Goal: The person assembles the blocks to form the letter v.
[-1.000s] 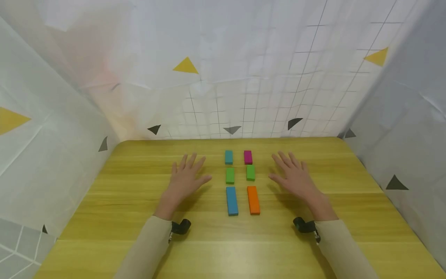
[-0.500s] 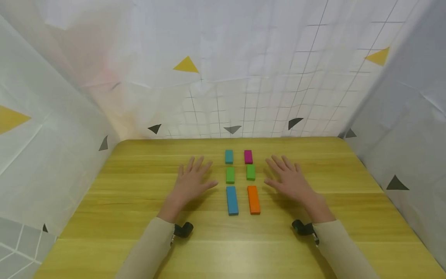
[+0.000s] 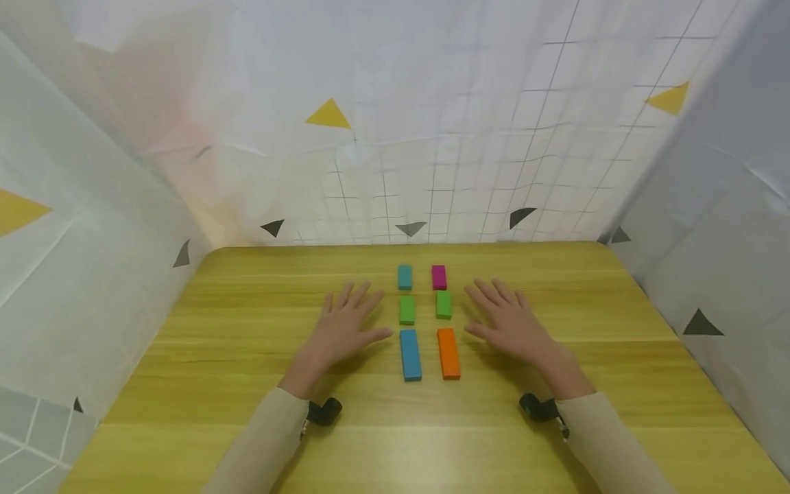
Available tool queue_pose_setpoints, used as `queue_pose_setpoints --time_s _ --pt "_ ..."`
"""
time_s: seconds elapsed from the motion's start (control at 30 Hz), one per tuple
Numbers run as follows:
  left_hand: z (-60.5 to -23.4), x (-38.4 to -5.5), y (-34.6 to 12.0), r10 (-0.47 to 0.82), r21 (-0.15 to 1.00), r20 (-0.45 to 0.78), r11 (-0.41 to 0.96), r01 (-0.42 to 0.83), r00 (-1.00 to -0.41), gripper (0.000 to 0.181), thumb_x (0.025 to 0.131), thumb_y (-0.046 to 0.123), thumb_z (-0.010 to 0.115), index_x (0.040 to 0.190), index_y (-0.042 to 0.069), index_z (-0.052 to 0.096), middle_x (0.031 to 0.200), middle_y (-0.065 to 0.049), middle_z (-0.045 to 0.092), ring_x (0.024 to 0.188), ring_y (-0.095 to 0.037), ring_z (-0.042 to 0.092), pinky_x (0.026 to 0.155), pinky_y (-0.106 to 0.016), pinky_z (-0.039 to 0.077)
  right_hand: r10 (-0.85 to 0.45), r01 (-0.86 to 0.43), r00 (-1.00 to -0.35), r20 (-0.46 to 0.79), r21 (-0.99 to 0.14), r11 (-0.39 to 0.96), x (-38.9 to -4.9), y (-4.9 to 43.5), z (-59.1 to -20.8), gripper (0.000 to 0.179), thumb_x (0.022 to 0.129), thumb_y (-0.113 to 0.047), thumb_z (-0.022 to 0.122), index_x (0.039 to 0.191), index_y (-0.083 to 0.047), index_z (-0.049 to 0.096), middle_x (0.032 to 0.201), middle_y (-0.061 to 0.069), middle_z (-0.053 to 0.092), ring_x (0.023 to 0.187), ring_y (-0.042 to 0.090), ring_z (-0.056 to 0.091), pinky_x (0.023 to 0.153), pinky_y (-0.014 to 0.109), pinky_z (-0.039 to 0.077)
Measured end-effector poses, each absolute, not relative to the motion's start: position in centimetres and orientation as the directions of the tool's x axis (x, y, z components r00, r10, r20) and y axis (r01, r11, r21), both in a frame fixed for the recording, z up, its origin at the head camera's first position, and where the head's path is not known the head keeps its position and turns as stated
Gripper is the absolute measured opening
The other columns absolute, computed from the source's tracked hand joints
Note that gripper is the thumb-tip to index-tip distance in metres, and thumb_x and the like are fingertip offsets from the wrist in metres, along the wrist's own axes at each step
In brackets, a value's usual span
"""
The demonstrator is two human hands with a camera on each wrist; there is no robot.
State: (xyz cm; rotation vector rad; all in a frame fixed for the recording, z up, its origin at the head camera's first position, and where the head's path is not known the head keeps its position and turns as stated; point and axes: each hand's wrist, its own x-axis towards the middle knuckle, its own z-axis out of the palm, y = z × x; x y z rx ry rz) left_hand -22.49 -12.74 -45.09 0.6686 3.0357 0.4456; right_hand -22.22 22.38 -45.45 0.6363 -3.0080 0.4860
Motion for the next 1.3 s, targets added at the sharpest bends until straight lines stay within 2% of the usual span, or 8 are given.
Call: queue_pose_setpoints --time_s 0.17,0.33,0.83,1.0,1.3 --pt "-45.1 -22.1 -12.5 0.444 0.281 0.077 0.849 0.447 -0.893 0.081 0.091 0.070 0.050 0.158 0.031 0.027 0.167 -0.006 0.018 0.155 -0.038 0.008 0.118 -0.070 0.009 -0.413 -0.422 -0.906 0.098 -0.303 0.854 -22.1 22.1 -45.6 0.078 0.095 -0.052 0.059 0.159 -0.025 0.023 0.166 0.008 0.021 0.153 0.042 0.010 0.116 0.072 0.006" --pt "-45.5 -21.9 -12.3 0.466 0.291 0.065 0.837 0.464 -0.882 0.081 0.091 0.071 0.049 0.158 0.032 0.025 0.168 -0.005 0.017 0.155 -0.037 0.007 0.118 -0.070 0.007 -0.429 -0.435 -0.899 0.085 -0.289 0.853 -22.0 21.8 -45.8 0.080 0.093 -0.055 0.059 0.159 -0.028 0.022 0.167 0.005 0.021 0.154 0.040 0.009 0.117 0.071 0.006" --pt "-46.0 -20.7 -11.5 0.513 0.262 0.039 0.823 0.504 -0.857 0.084 0.089 0.074 0.048 0.158 0.032 0.026 0.168 -0.004 0.017 0.155 -0.036 0.009 0.118 -0.070 0.012 -0.478 -0.482 -0.874 0.088 -0.276 0.832 -21.0 21.6 -46.3 0.083 0.091 -0.060 0.059 0.158 -0.025 0.027 0.165 0.004 0.026 0.153 0.040 0.013 0.115 0.073 0.010" --pt "-45.8 -20.2 -11.3 0.527 0.264 0.032 0.815 0.516 -0.849 0.084 0.088 0.073 0.051 0.157 0.030 0.028 0.167 -0.005 0.019 0.155 -0.036 0.011 0.118 -0.069 0.013 -0.489 -0.495 -0.867 0.099 -0.287 0.820 -20.6 21.3 -46.2 0.084 0.089 -0.058 0.063 0.158 -0.024 0.029 0.164 0.004 0.028 0.154 0.039 0.013 0.116 0.072 0.012" --pt "-45.8 -19.5 -10.7 0.547 0.249 0.023 0.807 0.535 -0.837 0.082 0.088 0.075 0.048 0.156 0.032 0.031 0.167 -0.002 0.020 0.155 -0.035 0.014 0.119 -0.067 0.013 -0.522 -0.531 -0.845 0.115 -0.299 0.793 -19.8 20.9 -45.4 0.081 0.088 -0.051 0.069 0.154 -0.017 0.037 0.161 0.006 0.035 0.152 0.041 0.018 0.115 0.072 0.014"
